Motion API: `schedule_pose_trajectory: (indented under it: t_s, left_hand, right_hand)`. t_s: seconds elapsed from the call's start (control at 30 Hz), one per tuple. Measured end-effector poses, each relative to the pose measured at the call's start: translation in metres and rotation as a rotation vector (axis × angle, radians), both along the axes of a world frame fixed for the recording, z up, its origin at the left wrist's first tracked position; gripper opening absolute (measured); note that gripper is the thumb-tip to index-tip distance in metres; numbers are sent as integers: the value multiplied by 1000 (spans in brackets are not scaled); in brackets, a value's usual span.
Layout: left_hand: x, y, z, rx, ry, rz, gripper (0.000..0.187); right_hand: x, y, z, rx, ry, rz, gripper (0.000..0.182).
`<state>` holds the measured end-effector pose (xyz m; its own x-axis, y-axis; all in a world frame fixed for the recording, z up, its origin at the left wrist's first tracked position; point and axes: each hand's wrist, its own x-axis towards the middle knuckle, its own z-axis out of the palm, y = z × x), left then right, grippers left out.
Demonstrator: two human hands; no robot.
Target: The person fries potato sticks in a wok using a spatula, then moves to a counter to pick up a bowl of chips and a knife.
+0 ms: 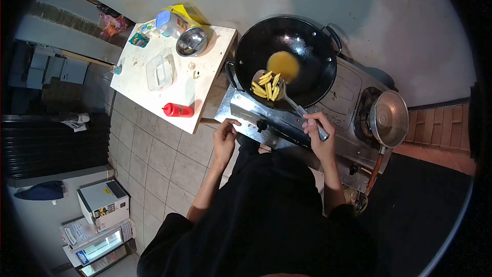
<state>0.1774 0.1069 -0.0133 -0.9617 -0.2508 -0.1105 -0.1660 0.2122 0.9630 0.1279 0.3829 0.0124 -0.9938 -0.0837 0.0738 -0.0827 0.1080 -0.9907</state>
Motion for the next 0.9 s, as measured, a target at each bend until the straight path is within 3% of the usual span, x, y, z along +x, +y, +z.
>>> schedule_pose_trajectory:
  t_s: [0.9]
  left_hand:
    - [-4, -3, -9, 73, -54, 15, 38]
  right_hand:
    - [-36, 36, 17, 95, -73, 99, 21]
